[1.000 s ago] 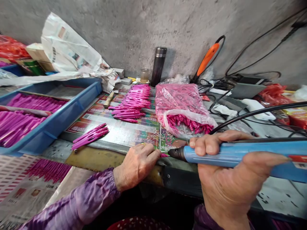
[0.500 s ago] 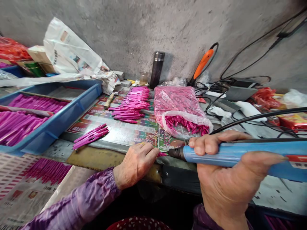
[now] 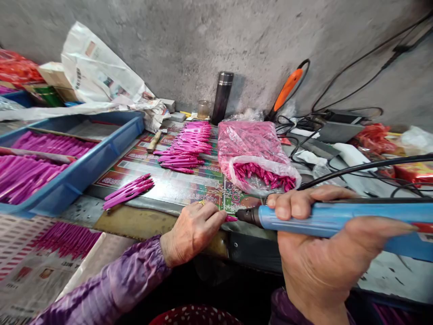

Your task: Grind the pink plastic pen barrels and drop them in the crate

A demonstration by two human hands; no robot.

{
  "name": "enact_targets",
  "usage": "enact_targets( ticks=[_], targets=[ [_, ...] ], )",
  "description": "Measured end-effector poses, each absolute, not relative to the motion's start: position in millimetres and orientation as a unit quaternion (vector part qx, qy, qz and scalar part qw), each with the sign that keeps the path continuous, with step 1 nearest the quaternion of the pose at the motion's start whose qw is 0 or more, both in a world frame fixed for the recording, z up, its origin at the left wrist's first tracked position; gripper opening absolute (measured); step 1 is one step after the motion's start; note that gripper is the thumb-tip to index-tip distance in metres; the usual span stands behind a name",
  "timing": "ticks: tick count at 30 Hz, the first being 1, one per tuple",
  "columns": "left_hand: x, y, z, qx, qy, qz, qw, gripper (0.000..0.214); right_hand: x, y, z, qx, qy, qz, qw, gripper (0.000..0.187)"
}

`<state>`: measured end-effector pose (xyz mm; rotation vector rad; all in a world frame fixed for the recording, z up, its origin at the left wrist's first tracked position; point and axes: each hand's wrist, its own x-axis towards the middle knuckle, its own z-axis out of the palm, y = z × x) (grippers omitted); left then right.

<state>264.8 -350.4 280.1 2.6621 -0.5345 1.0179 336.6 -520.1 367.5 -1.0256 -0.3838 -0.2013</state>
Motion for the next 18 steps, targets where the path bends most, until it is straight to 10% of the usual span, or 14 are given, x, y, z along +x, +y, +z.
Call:
enact_targets(
  ticks=[18],
  targets=[
    [262.1,-352.4,279.7,0.909,-0.184,0.358,0.109,0.021,337.5,-520.8,365.0,-0.48,-0.184,-0.072,0.855,0.063]
  ],
)
